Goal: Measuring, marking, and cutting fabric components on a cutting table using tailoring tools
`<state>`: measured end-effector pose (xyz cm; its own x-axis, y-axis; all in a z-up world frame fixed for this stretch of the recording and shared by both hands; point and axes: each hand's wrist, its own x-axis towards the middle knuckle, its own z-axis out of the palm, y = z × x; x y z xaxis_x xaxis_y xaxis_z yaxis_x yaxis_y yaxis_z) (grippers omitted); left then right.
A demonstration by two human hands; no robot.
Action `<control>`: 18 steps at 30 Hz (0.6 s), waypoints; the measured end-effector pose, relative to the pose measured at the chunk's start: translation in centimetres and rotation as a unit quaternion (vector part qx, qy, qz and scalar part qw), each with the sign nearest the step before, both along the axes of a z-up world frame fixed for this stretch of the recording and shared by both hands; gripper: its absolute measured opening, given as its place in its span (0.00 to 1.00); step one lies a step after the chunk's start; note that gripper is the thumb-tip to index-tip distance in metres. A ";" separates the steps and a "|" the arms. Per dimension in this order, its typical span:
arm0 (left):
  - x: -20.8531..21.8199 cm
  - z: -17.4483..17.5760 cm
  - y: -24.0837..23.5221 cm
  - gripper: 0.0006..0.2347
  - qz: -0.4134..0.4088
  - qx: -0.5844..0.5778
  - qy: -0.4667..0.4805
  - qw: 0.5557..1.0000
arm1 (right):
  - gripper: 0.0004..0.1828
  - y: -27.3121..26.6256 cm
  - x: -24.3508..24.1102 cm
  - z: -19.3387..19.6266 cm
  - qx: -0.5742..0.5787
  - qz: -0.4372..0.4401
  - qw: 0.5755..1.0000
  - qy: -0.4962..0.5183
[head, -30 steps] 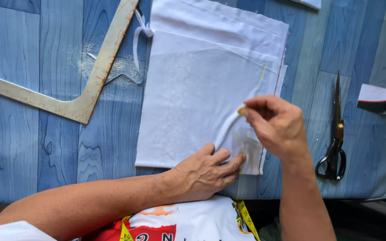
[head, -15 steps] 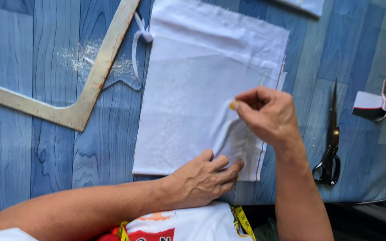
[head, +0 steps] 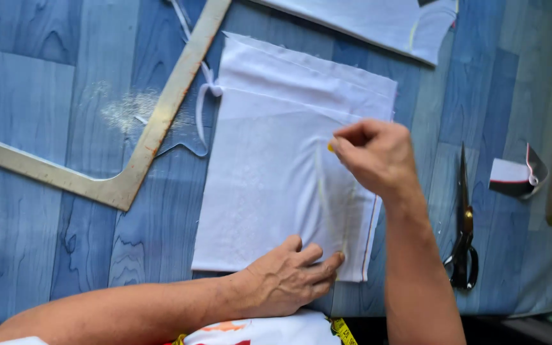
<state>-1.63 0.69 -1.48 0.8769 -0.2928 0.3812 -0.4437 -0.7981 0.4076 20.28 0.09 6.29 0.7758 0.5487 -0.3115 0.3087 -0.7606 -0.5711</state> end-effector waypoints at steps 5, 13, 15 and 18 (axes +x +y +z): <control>-0.1 -0.4 -0.4 0.09 -0.005 -0.014 0.002 1.000 | 0.07 -1.8 -2.2 -0.8 -0.015 -0.025 0.999 0.036; 0.0 0.0 -0.2 0.07 -0.018 -0.033 -0.032 0.999 | 0.06 6.5 5.2 -1.7 0.097 -0.043 0.994 -0.035; 0.4 0.0 0.5 0.08 -0.015 -0.019 -0.031 0.999 | 0.05 7.1 5.2 1.1 0.176 -0.083 0.980 0.048; 0.1 0.4 0.7 0.08 -0.020 -0.018 -0.012 1.000 | 0.07 3.6 3.3 4.0 0.193 -0.038 0.979 0.043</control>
